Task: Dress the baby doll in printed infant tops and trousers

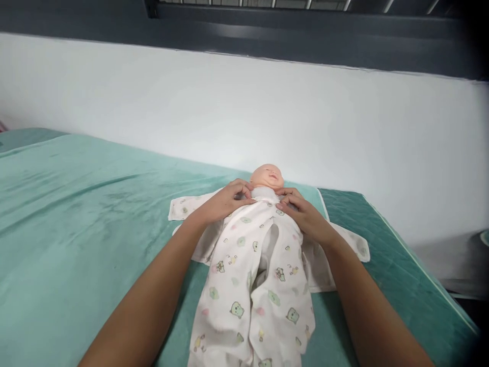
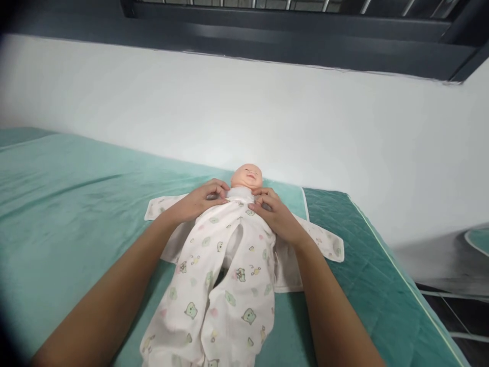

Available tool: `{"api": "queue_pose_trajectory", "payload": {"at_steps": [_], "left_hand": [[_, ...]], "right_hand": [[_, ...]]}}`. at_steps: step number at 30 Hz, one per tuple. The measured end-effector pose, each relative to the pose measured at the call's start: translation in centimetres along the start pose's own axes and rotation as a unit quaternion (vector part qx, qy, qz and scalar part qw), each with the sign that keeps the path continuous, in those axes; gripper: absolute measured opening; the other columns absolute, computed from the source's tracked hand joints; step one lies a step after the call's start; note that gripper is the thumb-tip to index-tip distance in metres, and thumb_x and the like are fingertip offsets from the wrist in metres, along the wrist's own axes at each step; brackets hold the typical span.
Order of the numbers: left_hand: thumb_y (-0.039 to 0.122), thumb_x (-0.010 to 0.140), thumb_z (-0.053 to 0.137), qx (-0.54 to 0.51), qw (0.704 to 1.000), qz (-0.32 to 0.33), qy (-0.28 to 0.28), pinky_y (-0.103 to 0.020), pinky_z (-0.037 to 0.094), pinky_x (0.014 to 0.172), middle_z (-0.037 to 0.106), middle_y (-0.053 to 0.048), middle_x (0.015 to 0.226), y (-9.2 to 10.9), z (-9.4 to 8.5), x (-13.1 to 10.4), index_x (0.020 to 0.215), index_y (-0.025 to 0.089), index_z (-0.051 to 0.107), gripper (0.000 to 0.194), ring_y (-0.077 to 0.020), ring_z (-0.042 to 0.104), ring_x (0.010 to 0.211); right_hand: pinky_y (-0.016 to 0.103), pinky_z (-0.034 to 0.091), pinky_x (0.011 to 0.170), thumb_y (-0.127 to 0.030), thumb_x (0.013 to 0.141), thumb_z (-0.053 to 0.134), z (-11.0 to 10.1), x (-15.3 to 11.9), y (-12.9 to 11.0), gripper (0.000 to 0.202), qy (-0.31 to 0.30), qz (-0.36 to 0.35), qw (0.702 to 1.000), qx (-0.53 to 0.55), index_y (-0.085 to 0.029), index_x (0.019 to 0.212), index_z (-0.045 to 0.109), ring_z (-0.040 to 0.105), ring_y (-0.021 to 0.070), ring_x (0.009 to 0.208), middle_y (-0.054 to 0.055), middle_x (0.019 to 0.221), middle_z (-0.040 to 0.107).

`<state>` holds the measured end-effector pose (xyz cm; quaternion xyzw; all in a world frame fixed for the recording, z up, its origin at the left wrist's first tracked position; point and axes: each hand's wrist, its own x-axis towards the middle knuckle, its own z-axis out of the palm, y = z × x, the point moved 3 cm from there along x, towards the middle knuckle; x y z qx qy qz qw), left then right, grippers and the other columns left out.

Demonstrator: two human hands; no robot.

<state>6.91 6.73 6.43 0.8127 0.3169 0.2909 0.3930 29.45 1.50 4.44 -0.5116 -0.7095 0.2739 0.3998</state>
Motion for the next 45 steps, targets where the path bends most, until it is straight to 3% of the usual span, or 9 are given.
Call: {"api": "queue_pose_trajectory", "payload": {"at_steps": [5, 9, 12, 17, 26, 32, 38, 42, 45], "left_hand": [[0.047, 0.086, 0.056, 0.001, 1.0, -0.009, 0.022, -0.035, 0.045, 0.089, 0.061, -0.005, 0.113, -0.2, 0.1, 0.2, 0.078, 0.021, 0.055, 0.027, -0.0208, 0.057, 0.103], [0.047, 0.087, 0.052, 0.054, 0.996, -0.035, 0.065, -0.031, 0.043, 0.075, 0.066, -0.004, 0.091, -1.1, 0.0, 2.0, 0.077, 0.021, 0.054, 0.028, -0.02, 0.058, 0.084], [0.048, 0.087, 0.051, 0.127, 0.986, -0.056, 0.097, -0.031, 0.04, 0.07, 0.065, -0.003, 0.082, -1.9, 0.0, 3.6, 0.078, 0.021, 0.054, 0.028, -0.0203, 0.056, 0.076], [0.042, 0.088, 0.051, 0.191, 0.969, -0.078, 0.138, -0.032, 0.037, 0.067, 0.062, -0.003, 0.075, -3.2, 0.6, 5.3, 0.08, 0.022, 0.051, 0.021, -0.0203, 0.053, 0.069], [0.033, 0.08, 0.062, 0.053, 0.985, -0.068, 0.152, -0.03, 0.044, 0.073, 0.067, 0.0, 0.082, -3.3, 1.1, 4.3, 0.08, 0.022, 0.06, 0.012, -0.0177, 0.061, 0.079], [0.026, 0.082, 0.059, 0.033, 0.974, -0.007, 0.224, -0.03, 0.048, 0.082, 0.066, -0.003, 0.094, -2.5, 1.1, 1.7, 0.084, 0.02, 0.064, 0.008, -0.0168, 0.062, 0.088], [0.019, 0.09, 0.047, 0.128, 0.947, 0.032, 0.294, -0.031, 0.047, 0.09, 0.062, -0.004, 0.102, -1.8, 2.0, -4.1, 0.093, 0.022, 0.061, 0.014, -0.0173, 0.057, 0.1], [0.016, 0.088, 0.048, 0.178, 0.941, 0.027, 0.287, -0.033, 0.045, 0.092, 0.061, -0.005, 0.106, -1.3, 2.6, -9.3, 0.099, 0.022, 0.06, 0.017, -0.0193, 0.055, 0.106], [0.017, 0.089, 0.046, 0.181, 0.939, -0.005, 0.292, -0.031, 0.046, 0.086, 0.062, -0.005, 0.103, -0.5, 3.3, -13.7, 0.099, 0.022, 0.058, 0.017, -0.0186, 0.057, 0.1]], "right_hand": [[0.034, 0.033, 0.103, -0.049, 0.09, 0.055, -0.1, 0.3, 0.3, 0.031, -0.001, 0.004, 1.0, 0.029, -0.023, 0.074, 0.061, 0.049, 0.021, 0.123, 0.003, 0.126, 0.056], [0.033, 0.041, 0.087, -0.054, 0.089, 0.051, 0.0, 1.2, 1.2, 0.036, 0.07, 0.018, 0.997, -0.003, -0.022, 0.075, 0.06, 0.057, 0.0207, 0.097, 0.003, 0.098, 0.065], [0.03, 0.039, 0.071, -0.057, 0.088, 0.049, 0.0, 2.1, 2.0, 0.039, 0.12, 0.062, 0.99, -0.043, -0.022, 0.074, 0.057, 0.052, 0.0181, 0.075, -0.001, 0.074, 0.059], [0.029, 0.033, 0.064, -0.056, 0.087, 0.05, -0.1, 3.1, 2.5, 0.039, 0.156, 0.091, 0.977, -0.117, -0.023, 0.067, 0.05, 0.045, 0.0162, 0.066, -0.002, 0.066, 0.055], [0.029, 0.04, 0.064, -0.052, 0.078, 0.063, 0.3, 2.4, 2.4, 0.032, 0.18, 0.108, 0.978, 0.0, -0.02, 0.076, 0.061, 0.051, 0.0155, 0.065, 0.0, 0.069, 0.062], [0.034, 0.046, 0.081, -0.043, 0.086, 0.055, 0.3, 0.2, 1.9, 0.026, 0.2, 0.041, 0.979, 0.01, -0.021, 0.091, 0.068, 0.061, 0.02, 0.086, 0.005, 0.094, 0.071], [0.038, 0.046, 0.092, -0.038, 0.092, 0.047, 0.4, -3.7, -1.1, 0.028, 0.284, 0.005, 0.959, -0.014, -0.021, 0.102, 0.067, 0.06, 0.0223, 0.105, 0.008, 0.11, 0.068], [0.041, 0.044, 0.099, -0.031, 0.093, 0.048, 2.4, -9.8, -4.8, 0.024, 0.311, -0.05, 0.947, -0.059, -0.023, 0.111, 0.062, 0.055, 0.0231, 0.116, 0.009, 0.12, 0.061], [0.048, 0.04, 0.106, -0.026, 0.092, 0.051, 5.2, -16.2, -7.1, 0.023, 0.285, -0.059, 0.954, -0.076, -0.025, 0.114, 0.058, 0.052, 0.0248, 0.122, 0.009, 0.125, 0.058]]}}
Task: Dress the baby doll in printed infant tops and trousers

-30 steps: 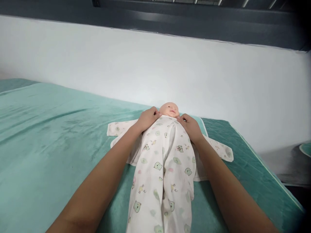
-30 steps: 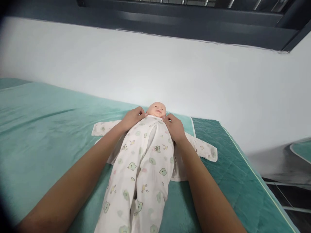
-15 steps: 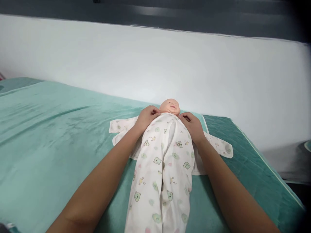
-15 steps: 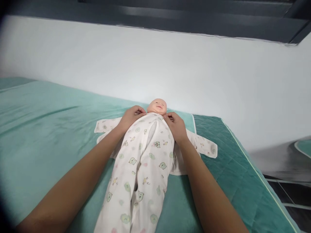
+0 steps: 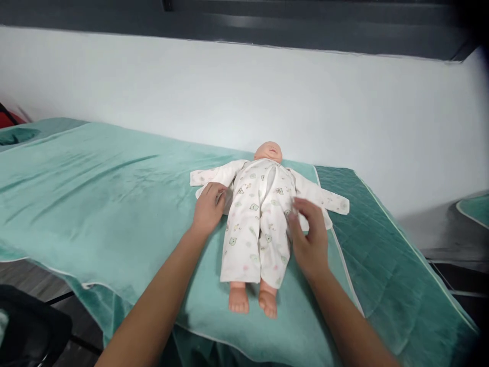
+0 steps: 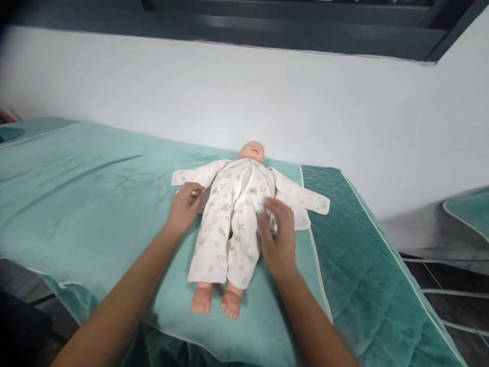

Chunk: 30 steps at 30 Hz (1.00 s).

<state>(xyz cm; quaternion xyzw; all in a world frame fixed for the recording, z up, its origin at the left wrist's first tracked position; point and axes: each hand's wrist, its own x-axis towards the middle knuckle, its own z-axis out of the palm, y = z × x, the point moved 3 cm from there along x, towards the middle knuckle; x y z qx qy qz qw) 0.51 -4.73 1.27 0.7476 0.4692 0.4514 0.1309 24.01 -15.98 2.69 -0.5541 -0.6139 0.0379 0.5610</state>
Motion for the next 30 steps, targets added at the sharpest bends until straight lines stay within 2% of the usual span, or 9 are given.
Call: {"api": "queue_pose_trajectory", "payload": {"at_steps": [3, 5, 10, 13, 18, 22, 24, 27, 30], "left_hand": [[0.022, 0.091, 0.045, -0.008, 0.999, -0.041, -0.029, -0.029, 0.046, 0.077, 0.062, -0.004, 0.097, 1.4, -1.9, -4.5, 0.095, 0.023, 0.058, 0.013, -0.0177, 0.058, 0.091], [0.025, 0.092, 0.046, -0.027, 0.996, -0.057, -0.064, -0.03, 0.045, 0.074, 0.062, -0.002, 0.093, 2.7, -2.9, -7.3, 0.089, 0.023, 0.057, 0.012, -0.0175, 0.057, 0.085], [0.027, 0.089, 0.054, -0.12, 0.979, -0.073, -0.151, -0.03, 0.046, 0.074, 0.06, -0.002, 0.093, 4.9, -4.4, -11.6, 0.094, 0.025, 0.056, 0.005, -0.0172, 0.056, 0.085], [0.025, 0.085, 0.062, -0.138, 0.97, -0.039, -0.194, -0.031, 0.048, 0.079, 0.06, -0.003, 0.101, 5.9, -4.5, -12.2, 0.1, 0.025, 0.055, 0.017, -0.0179, 0.057, 0.091], [0.027, 0.085, 0.064, -0.084, 0.976, 0.051, -0.192, -0.035, 0.049, 0.089, 0.06, -0.005, 0.107, 7.4, -4.5, -12.0, 0.105, 0.026, 0.055, 0.022, -0.0207, 0.057, 0.102], [0.026, 0.092, 0.053, 0.006, 0.971, 0.134, -0.199, -0.037, 0.048, 0.09, 0.061, -0.007, 0.111, 8.0, -4.8, -12.1, 0.111, 0.025, 0.055, 0.019, -0.0217, 0.058, 0.103], [0.021, 0.093, 0.048, 0.045, 0.969, 0.165, -0.181, -0.038, 0.048, 0.088, 0.062, -0.008, 0.11, 8.1, -5.0, -12.3, 0.113, 0.024, 0.055, 0.021, -0.0223, 0.059, 0.101], [0.016, 0.092, 0.046, 0.038, 0.977, 0.153, -0.14, -0.034, 0.049, 0.082, 0.063, -0.006, 0.1, 8.1, -5.4, -12.5, 0.106, 0.022, 0.055, 0.018, -0.02, 0.059, 0.093], [0.016, 0.093, 0.046, -0.034, 0.988, 0.102, -0.109, -0.029, 0.048, 0.076, 0.061, -0.002, 0.092, 8.3, -5.7, -12.8, 0.1, 0.023, 0.055, 0.014, -0.0154, 0.058, 0.084]], "right_hand": [[0.052, 0.041, 0.105, -0.023, 0.09, 0.054, -0.8, -5.7, -2.5, 0.023, -0.057, 0.0, 0.998, -0.001, -0.027, 0.113, 0.057, 0.05, 0.0275, 0.126, 0.01, 0.129, 0.055], [0.054, 0.04, 0.106, -0.024, 0.089, 0.058, -0.9, -7.9, -4.0, 0.023, -0.103, -0.004, 0.995, -0.014, -0.029, 0.111, 0.056, 0.043, 0.0295, 0.133, 0.009, 0.136, 0.05], [0.059, 0.038, 0.108, -0.032, 0.083, 0.066, -0.6, -8.3, -6.8, 0.018, -0.23, -0.008, 0.968, -0.099, -0.027, 0.099, 0.059, 0.025, 0.0345, 0.144, 0.008, 0.147, 0.043], [0.063, 0.032, 0.109, -0.031, 0.081, 0.068, 0.0, -7.4, -8.1, 0.014, -0.269, -0.027, 0.947, -0.173, -0.025, 0.092, 0.062, 0.028, 0.0372, 0.143, 0.009, 0.146, 0.047], [0.067, 0.026, 0.11, -0.017, 0.082, 0.06, 1.2, -6.6, -9.5, 0.01, -0.265, -0.051, 0.924, -0.27, -0.022, 0.089, 0.065, 0.034, 0.0393, 0.14, 0.014, 0.14, 0.053], [0.063, 0.025, 0.113, -0.013, 0.085, 0.052, 1.3, -6.2, -10.8, 0.018, -0.25, -0.081, 0.93, -0.256, -0.022, 0.091, 0.066, 0.036, 0.0347, 0.14, 0.013, 0.139, 0.054], [0.059, 0.023, 0.116, -0.013, 0.086, 0.05, 1.0, -6.3, -11.6, 0.02, -0.244, -0.107, 0.937, -0.226, -0.023, 0.094, 0.065, 0.035, 0.0305, 0.141, 0.009, 0.141, 0.053], [0.054, 0.022, 0.118, -0.017, 0.089, 0.051, 0.7, -6.8, -12.3, 0.017, -0.239, -0.118, 0.943, -0.199, -0.024, 0.097, 0.063, 0.034, 0.0264, 0.142, 0.005, 0.143, 0.052], [0.057, 0.028, 0.113, -0.03, 0.089, 0.058, 0.8, -7.6, -11.7, 0.012, -0.216, -0.052, 0.949, -0.222, -0.022, 0.096, 0.063, 0.033, 0.0324, 0.142, 0.011, 0.145, 0.049]]}}
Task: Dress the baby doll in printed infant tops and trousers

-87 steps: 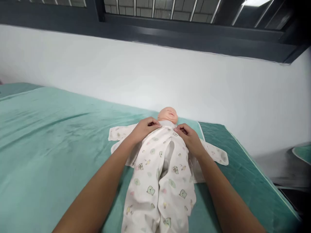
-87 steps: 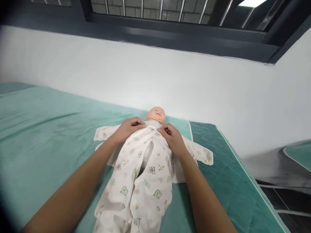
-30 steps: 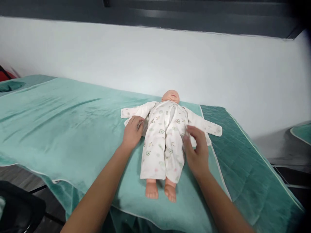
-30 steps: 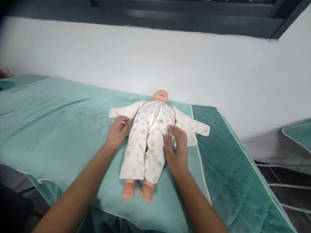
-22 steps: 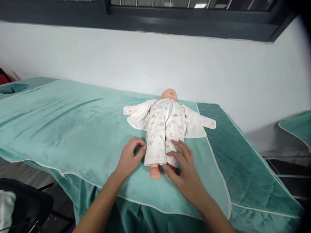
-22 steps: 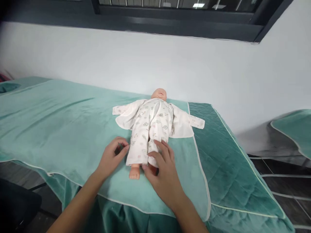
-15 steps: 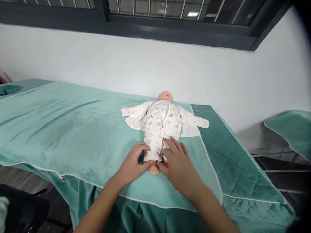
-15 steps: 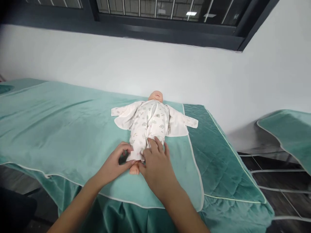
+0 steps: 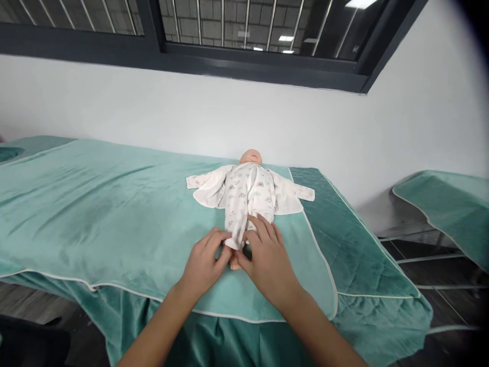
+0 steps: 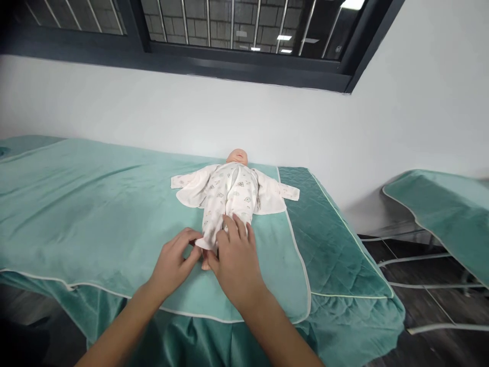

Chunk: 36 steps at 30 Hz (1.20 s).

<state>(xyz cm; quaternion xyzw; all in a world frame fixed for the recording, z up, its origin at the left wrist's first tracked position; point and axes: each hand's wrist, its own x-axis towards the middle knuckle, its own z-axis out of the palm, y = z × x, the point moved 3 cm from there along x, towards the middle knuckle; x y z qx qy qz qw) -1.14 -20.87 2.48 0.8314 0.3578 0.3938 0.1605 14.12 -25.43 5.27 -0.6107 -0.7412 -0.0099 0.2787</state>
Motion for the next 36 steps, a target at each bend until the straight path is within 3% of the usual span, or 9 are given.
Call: {"api": "queue_pose_trajectory", "payload": {"at_steps": [3, 7, 13, 17, 21, 24, 27, 30, 36], "left_hand": [[0.017, 0.094, 0.047, -0.038, 0.999, -0.021, 0.026, -0.026, 0.047, 0.074, 0.06, 0.0, 0.09, 0.4, 0.0, -0.4, 0.098, 0.022, 0.055, 0.01, -0.0131, 0.057, 0.081], [0.016, 0.094, 0.048, -0.017, 1.0, -0.002, 0.015, -0.026, 0.045, 0.076, 0.058, 0.0, 0.091, 0.6, -0.1, -1.0, 0.1, 0.022, 0.053, 0.01, -0.0129, 0.056, 0.083], [0.019, 0.093, 0.047, 0.035, 0.996, -0.078, -0.03, -0.03, 0.044, 0.076, 0.06, 0.0, 0.093, -2.2, -0.7, -2.3, 0.098, 0.022, 0.054, 0.009, -0.0155, 0.057, 0.084], [0.014, 0.086, 0.049, -0.019, 0.983, -0.163, -0.085, -0.032, 0.047, 0.079, 0.061, -0.001, 0.099, -2.9, -1.1, -1.5, 0.101, 0.023, 0.054, 0.018, -0.0176, 0.058, 0.091], [0.007, 0.081, 0.045, -0.074, 0.991, -0.094, -0.065, -0.032, 0.045, 0.094, 0.059, -0.002, 0.115, -0.1, -1.8, 1.3, 0.108, 0.024, 0.055, 0.033, -0.0174, 0.053, 0.111], [0.01, 0.083, 0.047, 0.008, 0.995, -0.024, -0.1, -0.034, 0.045, 0.092, 0.061, -0.003, 0.109, 2.3, -0.8, 3.5, 0.104, 0.022, 0.057, 0.027, -0.0195, 0.053, 0.108], [0.011, 0.08, 0.052, 0.169, 0.968, 0.04, -0.182, -0.039, 0.044, 0.086, 0.062, -0.007, 0.103, 3.6, 1.4, 4.8, 0.097, 0.02, 0.059, 0.021, -0.0248, 0.052, 0.105], [0.013, 0.078, 0.056, 0.282, 0.934, 0.064, -0.208, -0.042, 0.042, 0.082, 0.062, -0.011, 0.104, 3.9, 3.0, 5.4, 0.092, 0.017, 0.059, 0.015, -0.0288, 0.051, 0.103], [0.016, 0.083, 0.053, 0.271, 0.943, 0.077, -0.18, -0.044, 0.04, 0.082, 0.064, -0.007, 0.098, 4.0, 3.1, 4.9, 0.087, 0.018, 0.059, 0.007, -0.0275, 0.052, 0.103]], "right_hand": [[0.061, 0.031, 0.11, -0.035, 0.09, 0.059, 0.9, -0.4, 0.5, 0.016, -0.008, 0.047, 0.999, -0.008, -0.021, 0.094, 0.064, 0.029, 0.0376, 0.144, 0.013, 0.148, 0.046], [0.061, 0.026, 0.112, -0.024, 0.091, 0.055, 0.9, -0.5, 0.2, 0.013, -0.029, 0.026, 0.999, -0.006, -0.021, 0.095, 0.068, 0.028, 0.0366, 0.145, 0.011, 0.15, 0.044], [0.063, 0.018, 0.115, -0.028, 0.093, 0.055, -0.9, -0.8, -0.9, 0.015, -0.053, -0.039, 0.998, 0.015, -0.022, 0.09, 0.068, 0.021, 0.0341, 0.148, 0.008, 0.152, 0.042], [0.047, 0.039, 0.106, -0.024, 0.092, 0.054, -2.4, -0.6, 1.2, 0.014, -0.068, -0.01, 0.995, 0.073, -0.024, 0.1, 0.065, 0.039, 0.0277, 0.139, 0.007, 0.15, 0.043], [0.035, 0.048, 0.078, -0.016, 0.086, 0.054, -3.0, -1.1, 4.9, 0.021, -0.091, 0.094, 0.99, 0.053, -0.023, 0.105, 0.056, 0.059, 0.0237, 0.109, 0.008, 0.127, 0.057], [0.032, 0.043, 0.069, -0.022, 0.084, 0.06, -1.8, -1.6, 6.0, 0.015, -0.123, 0.098, 0.987, 0.021, -0.023, 0.098, 0.055, 0.06, 0.0237, 0.098, 0.006, 0.108, 0.061], [0.03, 0.04, 0.068, -0.019, 0.085, 0.058, -0.1, -2.1, 6.2, 0.009, -0.103, 0.075, 0.992, 0.02, -0.022, 0.093, 0.053, 0.059, 0.0219, 0.095, 0.004, 0.101, 0.061], [0.03, 0.04, 0.071, -0.014, 0.087, 0.053, 1.1, -2.4, 6.4, 0.008, -0.065, 0.062, 0.995, 0.041, -0.022, 0.09, 0.052, 0.057, 0.02, 0.091, 0.003, 0.095, 0.06], [0.029, 0.04, 0.074, -0.011, 0.088, 0.049, -0.1, -2.7, 6.3, 0.011, -0.026, 0.034, 0.99, 0.135, -0.022, 0.088, 0.051, 0.053, 0.0184, 0.086, 0.001, 0.087, 0.056]]}}
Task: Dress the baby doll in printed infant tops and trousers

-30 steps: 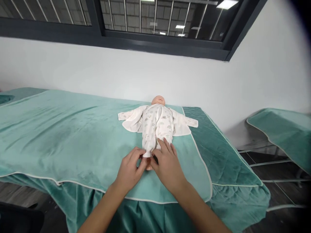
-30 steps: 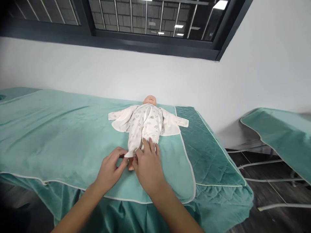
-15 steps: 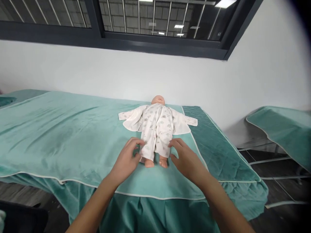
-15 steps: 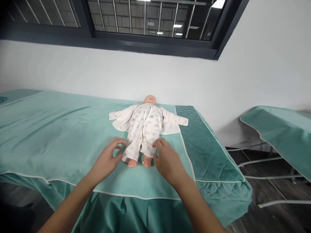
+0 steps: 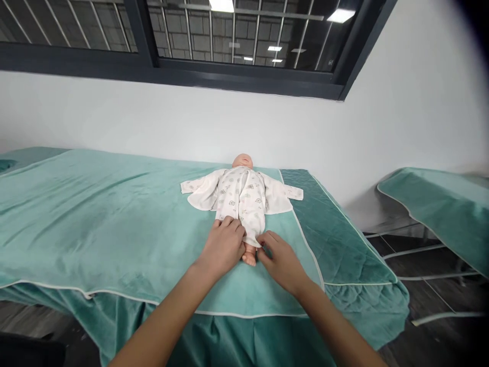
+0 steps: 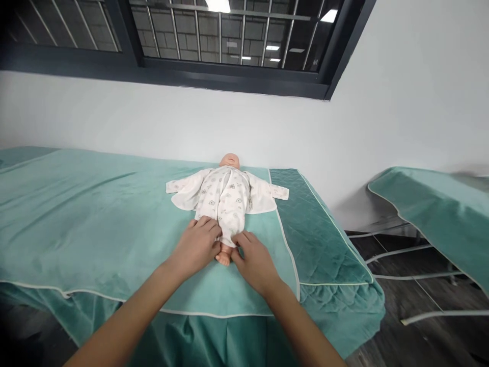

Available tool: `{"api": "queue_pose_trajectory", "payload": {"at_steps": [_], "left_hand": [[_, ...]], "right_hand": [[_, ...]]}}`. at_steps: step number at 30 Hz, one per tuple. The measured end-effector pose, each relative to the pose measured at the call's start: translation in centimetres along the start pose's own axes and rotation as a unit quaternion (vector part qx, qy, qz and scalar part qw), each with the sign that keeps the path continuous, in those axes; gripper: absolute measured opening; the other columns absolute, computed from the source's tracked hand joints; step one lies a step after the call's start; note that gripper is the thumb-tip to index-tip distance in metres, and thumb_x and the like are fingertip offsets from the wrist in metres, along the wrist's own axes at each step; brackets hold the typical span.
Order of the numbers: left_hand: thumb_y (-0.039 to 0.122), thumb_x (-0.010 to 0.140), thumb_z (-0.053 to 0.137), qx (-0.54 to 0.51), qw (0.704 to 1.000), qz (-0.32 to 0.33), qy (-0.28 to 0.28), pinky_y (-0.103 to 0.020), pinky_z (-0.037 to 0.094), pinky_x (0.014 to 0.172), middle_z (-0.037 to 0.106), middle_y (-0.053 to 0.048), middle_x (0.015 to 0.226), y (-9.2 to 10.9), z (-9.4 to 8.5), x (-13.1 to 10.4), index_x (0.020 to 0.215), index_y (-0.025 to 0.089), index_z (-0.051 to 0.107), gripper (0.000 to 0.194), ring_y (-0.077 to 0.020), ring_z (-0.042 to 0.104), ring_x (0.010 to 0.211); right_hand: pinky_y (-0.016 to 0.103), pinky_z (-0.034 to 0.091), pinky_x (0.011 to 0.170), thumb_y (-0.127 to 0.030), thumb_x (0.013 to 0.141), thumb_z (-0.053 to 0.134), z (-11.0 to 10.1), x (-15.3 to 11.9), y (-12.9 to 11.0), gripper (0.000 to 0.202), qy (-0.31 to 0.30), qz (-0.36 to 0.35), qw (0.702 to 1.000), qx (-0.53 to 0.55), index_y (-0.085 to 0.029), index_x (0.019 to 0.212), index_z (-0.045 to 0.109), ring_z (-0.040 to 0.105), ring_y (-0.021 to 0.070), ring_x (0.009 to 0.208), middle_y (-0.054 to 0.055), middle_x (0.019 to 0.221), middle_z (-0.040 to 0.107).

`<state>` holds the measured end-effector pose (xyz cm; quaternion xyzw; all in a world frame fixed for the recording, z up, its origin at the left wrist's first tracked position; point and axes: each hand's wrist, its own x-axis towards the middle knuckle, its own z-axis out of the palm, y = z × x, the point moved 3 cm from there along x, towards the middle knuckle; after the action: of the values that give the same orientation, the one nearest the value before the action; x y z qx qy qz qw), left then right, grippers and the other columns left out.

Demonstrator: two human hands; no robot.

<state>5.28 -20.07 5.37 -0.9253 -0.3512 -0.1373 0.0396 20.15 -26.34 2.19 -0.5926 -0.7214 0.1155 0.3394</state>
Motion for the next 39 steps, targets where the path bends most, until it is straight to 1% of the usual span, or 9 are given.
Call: {"api": "queue_pose_trajectory", "payload": {"at_steps": [7, 10, 14, 18, 22, 26, 31, 35, 39], "left_hand": [[0.014, 0.079, 0.056, -0.219, 0.974, -0.047, 0.031, -0.036, 0.042, 0.085, 0.062, 0.0, 0.094, 0.4, -2.4, -2.1, 0.084, 0.021, 0.053, 0.009, -0.0196, 0.053, 0.099], [0.01, 0.076, 0.056, -0.227, 0.973, -0.023, 0.022, -0.036, 0.042, 0.087, 0.062, 0.0, 0.098, 0.8, -2.6, -3.1, 0.082, 0.021, 0.052, 0.014, -0.0201, 0.052, 0.104], [0.015, 0.081, 0.057, -0.22, 0.976, 0.005, 0.001, -0.038, 0.042, 0.095, 0.061, -0.002, 0.107, 0.4, -2.3, -3.7, 0.08, 0.022, 0.056, 0.007, -0.0225, 0.048, 0.115], [0.023, 0.09, 0.053, -0.26, 0.965, -0.005, 0.025, -0.036, 0.042, 0.098, 0.061, -0.003, 0.11, -1.5, -2.4, -3.2, 0.089, 0.023, 0.06, 0.007, -0.0209, 0.049, 0.115], [0.029, 0.096, 0.046, -0.3, 0.948, -0.068, 0.085, -0.037, 0.043, 0.098, 0.062, -0.004, 0.11, -4.9, -1.6, -1.5, 0.103, 0.024, 0.061, 0.018, -0.0199, 0.053, 0.11], [0.031, 0.093, 0.048, -0.311, 0.933, -0.114, 0.141, -0.037, 0.045, 0.097, 0.062, -0.006, 0.113, -9.2, -0.3, 2.6, 0.106, 0.022, 0.062, 0.021, -0.0205, 0.055, 0.11], [0.03, 0.088, 0.051, -0.312, 0.92, -0.153, 0.183, -0.037, 0.046, 0.096, 0.065, -0.007, 0.114, -14.5, -0.4, 11.4, 0.104, 0.019, 0.065, 0.024, -0.0218, 0.057, 0.109], [0.035, 0.082, 0.058, -0.336, 0.914, -0.184, 0.135, -0.035, 0.046, 0.093, 0.069, -0.007, 0.108, -17.6, 0.7, 18.7, 0.093, 0.018, 0.067, 0.022, -0.0219, 0.061, 0.1], [0.048, 0.08, 0.06, -0.373, 0.912, -0.161, 0.064, -0.032, 0.046, 0.08, 0.071, -0.005, 0.089, -19.5, 3.6, 22.3, 0.081, 0.017, 0.066, 0.031, -0.0216, 0.062, 0.087]], "right_hand": [[0.03, 0.039, 0.072, -0.012, 0.09, 0.049, -3.6, -1.1, -2.2, 0.011, 0.007, -0.045, 0.998, 0.04, -0.023, 0.089, 0.047, 0.05, 0.0174, 0.082, 0.0, 0.086, 0.054], [0.031, 0.04, 0.073, -0.009, 0.088, 0.048, -3.4, -2.2, -2.0, 0.014, -0.028, -0.048, 0.998, 0.011, -0.023, 0.091, 0.049, 0.051, 0.0184, 0.084, 0.001, 0.088, 0.055], [0.031, 0.042, 0.074, -0.01, 0.088, 0.05, -2.4, -3.1, -1.1, 0.013, -0.104, -0.037, 0.993, -0.035, -0.023, 0.089, 0.052, 0.054, 0.0196, 0.087, 0.002, 0.09, 0.058], [0.03, 0.044, 0.076, -0.022, 0.092, 0.055, -2.8, -2.8, -0.4, 0.002, -0.145, -0.025, 0.989, -0.008, -0.024, 0.092, 0.056, 0.057, 0.019, 0.087, 0.001, 0.093, 0.061], [0.03, 0.044, 0.074, -0.032, 0.097, 0.049, -3.6, -1.1, 0.7, 0.015, -0.117, 0.008, 0.992, 0.053, -0.024, 0.087, 0.058, 0.059, 0.0174, 0.082, 0.001, 0.088, 0.061], [0.031, 0.046, 0.08, -0.031, 0.097, 0.048, -3.9, 3.1, 2.2, 0.017, -0.044, 0.011, 0.991, 0.122, -0.024, 0.089, 0.06, 0.059, 0.0168, 0.086, 0.001, 0.091, 0.063], [0.032, 0.046, 0.086, -0.036, 0.091, 0.052, -4.4, 12.7, 6.0, 0.018, 0.097, 0.054, 0.975, 0.19, -0.021, 0.091, 0.063, 0.06, 0.0179, 0.095, 0.003, 0.099, 0.067], [0.035, 0.044, 0.09, -0.041, 0.085, 0.055, -3.7, 21.6, 9.9, 0.023, 0.183, 0.097, 0.964, 0.165, -0.02, 0.087, 0.063, 0.06, 0.0193, 0.094, 0.004, 0.094, 0.068], [0.034, 0.043, 0.086, -0.046, 0.081, 0.058, -1.2, 27.1, 13.1, 0.027, 0.162, 0.099, 0.972, 0.14, -0.02, 0.079, 0.063, 0.059, 0.0193, 0.087, 0.002, 0.085, 0.067]]}}
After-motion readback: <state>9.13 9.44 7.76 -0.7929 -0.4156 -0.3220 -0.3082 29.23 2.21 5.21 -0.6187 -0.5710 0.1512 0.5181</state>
